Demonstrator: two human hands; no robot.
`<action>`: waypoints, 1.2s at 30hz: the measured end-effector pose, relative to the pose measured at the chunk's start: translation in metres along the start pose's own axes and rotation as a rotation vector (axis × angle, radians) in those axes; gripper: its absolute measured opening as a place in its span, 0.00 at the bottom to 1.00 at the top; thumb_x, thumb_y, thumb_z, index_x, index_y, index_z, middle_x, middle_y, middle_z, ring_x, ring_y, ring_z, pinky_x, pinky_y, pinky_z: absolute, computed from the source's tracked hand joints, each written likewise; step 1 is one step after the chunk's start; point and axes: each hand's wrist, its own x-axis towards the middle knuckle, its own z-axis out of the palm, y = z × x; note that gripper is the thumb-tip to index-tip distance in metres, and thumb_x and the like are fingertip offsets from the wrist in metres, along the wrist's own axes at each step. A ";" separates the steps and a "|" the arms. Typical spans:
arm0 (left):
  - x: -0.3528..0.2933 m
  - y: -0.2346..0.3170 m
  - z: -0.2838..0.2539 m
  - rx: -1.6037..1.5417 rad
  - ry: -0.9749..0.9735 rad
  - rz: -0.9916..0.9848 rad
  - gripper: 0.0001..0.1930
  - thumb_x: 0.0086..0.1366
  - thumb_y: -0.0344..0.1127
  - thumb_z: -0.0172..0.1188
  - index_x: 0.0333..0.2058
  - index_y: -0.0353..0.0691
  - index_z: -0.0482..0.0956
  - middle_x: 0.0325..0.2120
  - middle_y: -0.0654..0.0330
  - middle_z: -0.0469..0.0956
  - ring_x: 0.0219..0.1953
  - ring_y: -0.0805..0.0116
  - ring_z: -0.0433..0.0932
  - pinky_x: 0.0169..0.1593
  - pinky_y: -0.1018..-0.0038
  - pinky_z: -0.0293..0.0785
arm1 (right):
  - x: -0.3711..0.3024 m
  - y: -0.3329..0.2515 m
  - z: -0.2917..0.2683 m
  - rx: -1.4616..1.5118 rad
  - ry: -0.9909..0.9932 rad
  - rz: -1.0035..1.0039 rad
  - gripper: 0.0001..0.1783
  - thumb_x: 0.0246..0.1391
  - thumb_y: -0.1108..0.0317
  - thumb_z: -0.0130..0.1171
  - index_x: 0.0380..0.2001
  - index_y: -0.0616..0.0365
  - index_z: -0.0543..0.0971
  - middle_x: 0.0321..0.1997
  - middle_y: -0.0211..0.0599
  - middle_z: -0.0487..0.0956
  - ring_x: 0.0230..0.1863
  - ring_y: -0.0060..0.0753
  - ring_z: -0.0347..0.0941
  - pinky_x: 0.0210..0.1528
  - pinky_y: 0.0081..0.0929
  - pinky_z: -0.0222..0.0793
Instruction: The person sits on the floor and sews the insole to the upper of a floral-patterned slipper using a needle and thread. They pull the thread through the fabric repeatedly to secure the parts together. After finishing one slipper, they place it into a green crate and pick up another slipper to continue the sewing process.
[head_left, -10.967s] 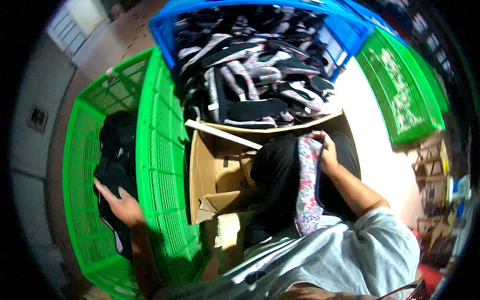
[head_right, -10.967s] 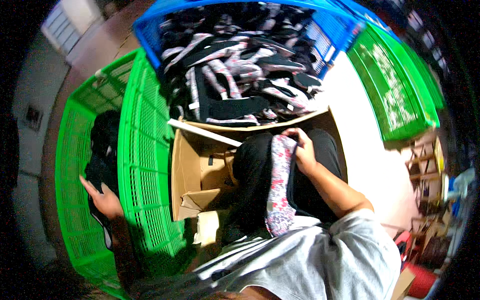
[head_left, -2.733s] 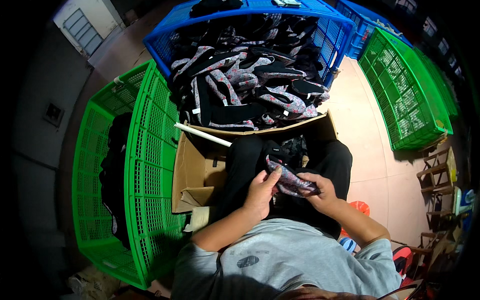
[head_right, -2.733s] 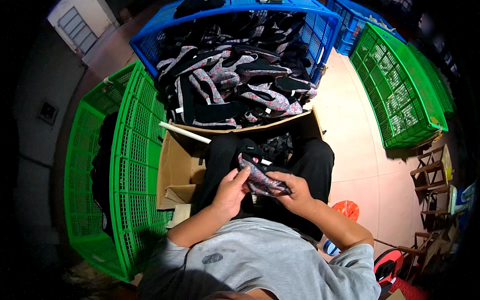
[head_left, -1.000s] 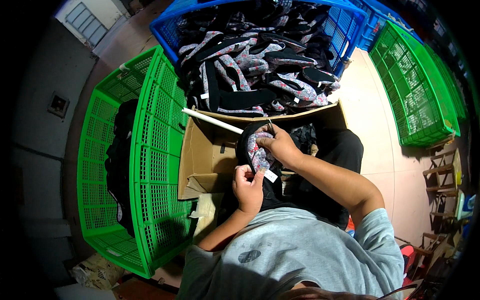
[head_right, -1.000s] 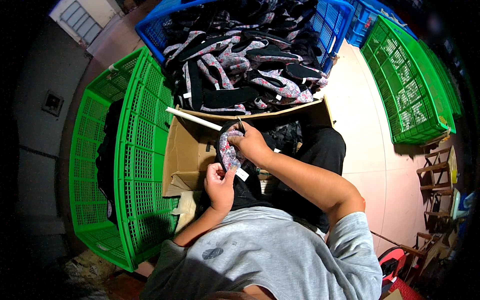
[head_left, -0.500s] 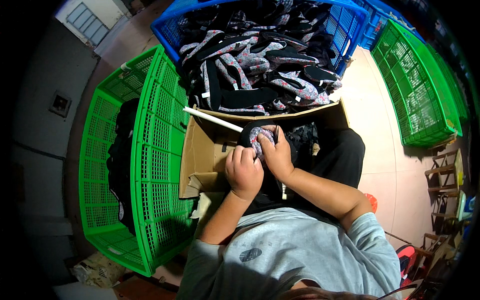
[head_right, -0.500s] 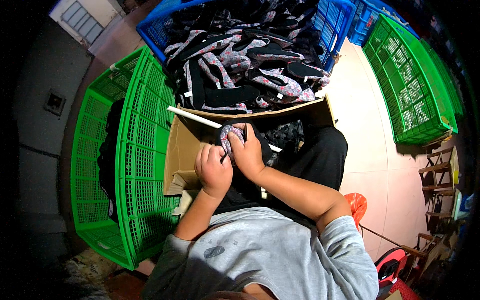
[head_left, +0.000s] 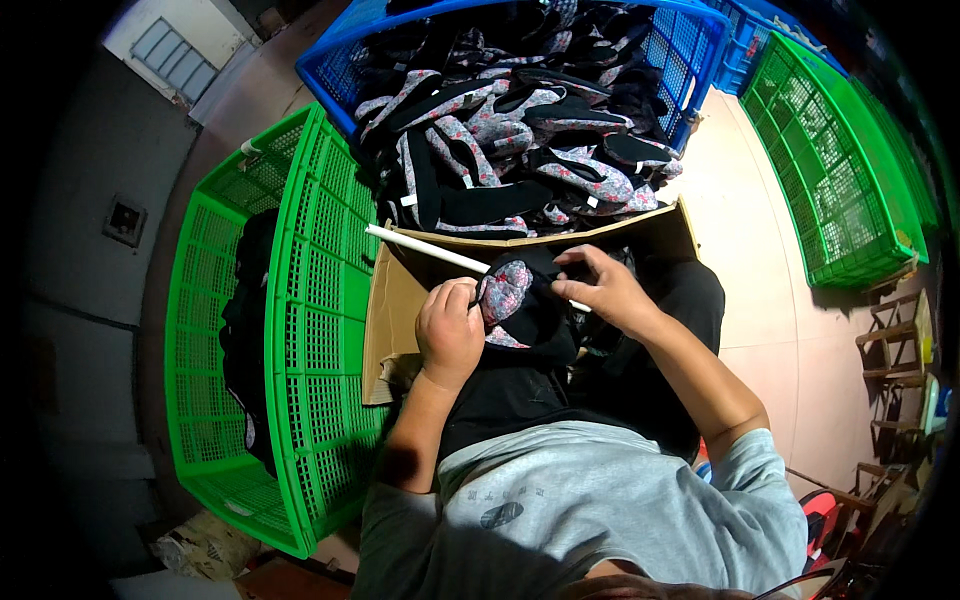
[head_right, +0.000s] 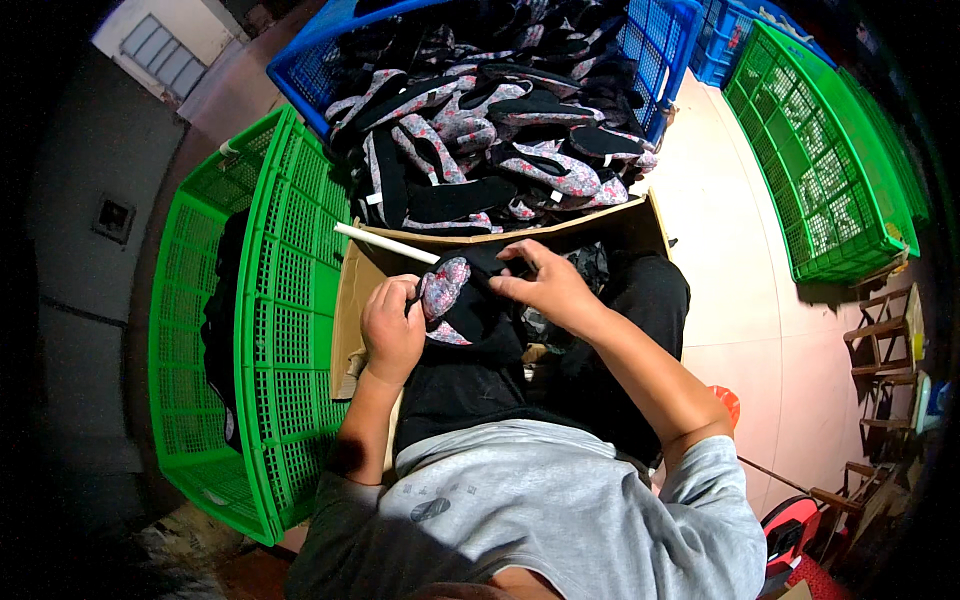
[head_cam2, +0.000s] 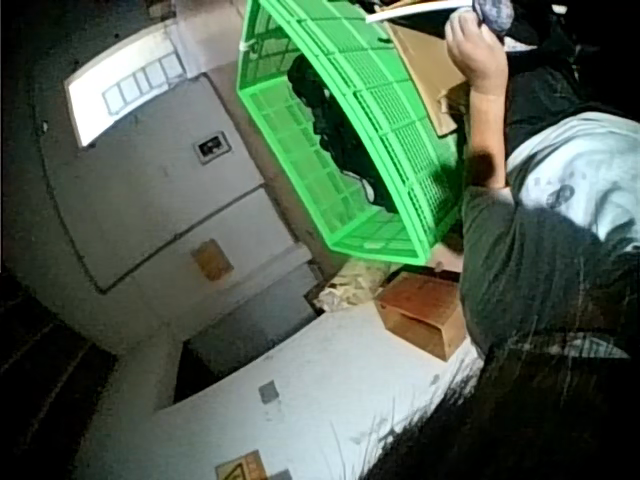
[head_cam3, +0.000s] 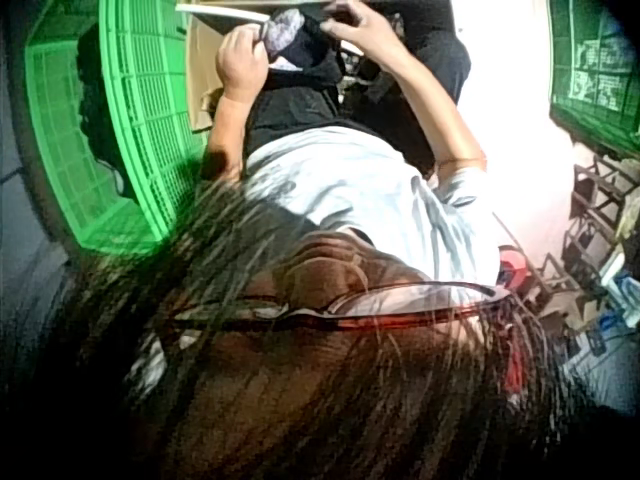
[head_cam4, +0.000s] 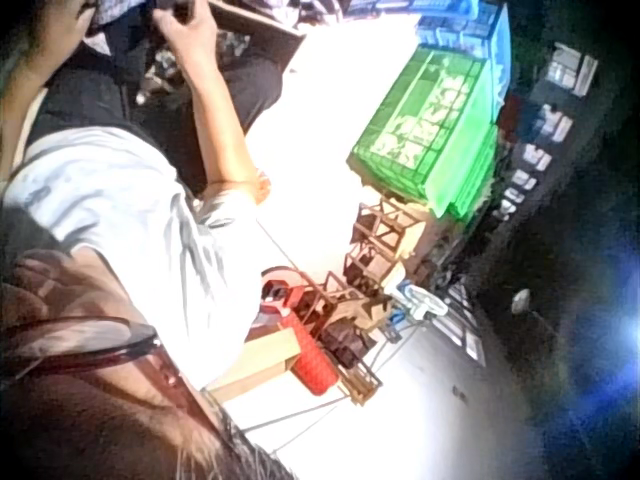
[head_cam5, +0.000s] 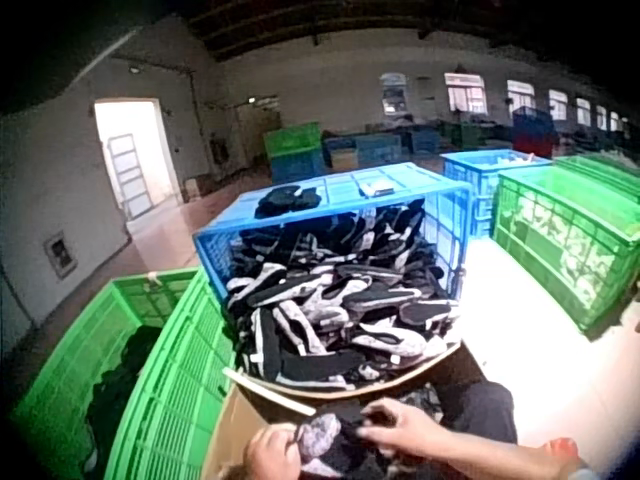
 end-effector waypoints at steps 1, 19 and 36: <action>0.002 0.002 0.001 -0.007 -0.006 0.004 0.12 0.47 0.18 0.59 0.32 0.35 0.74 0.34 0.52 0.78 0.38 0.48 0.77 0.43 0.59 0.74 | 0.006 0.010 0.003 -0.022 -0.044 -0.044 0.28 0.51 0.61 0.70 0.52 0.62 0.74 0.49 0.39 0.77 0.51 0.32 0.73 0.52 0.27 0.69; 0.023 0.024 -0.019 -0.169 -0.345 -0.098 0.18 0.59 0.33 0.67 0.49 0.39 0.82 0.56 0.43 0.74 0.53 0.52 0.78 0.55 0.67 0.71 | 0.048 0.036 0.033 -0.061 -0.048 -0.060 0.18 0.45 0.71 0.65 0.41 0.62 0.75 0.34 0.53 0.79 0.36 0.48 0.77 0.42 0.35 0.71; 0.026 -0.019 0.041 0.024 -0.363 -0.062 0.15 0.61 0.37 0.65 0.48 0.44 0.83 0.57 0.42 0.71 0.49 0.44 0.77 0.52 0.61 0.73 | 0.050 0.043 0.021 -0.236 -0.058 -0.182 0.17 0.45 0.74 0.64 0.41 0.60 0.73 0.37 0.55 0.77 0.41 0.61 0.75 0.44 0.45 0.71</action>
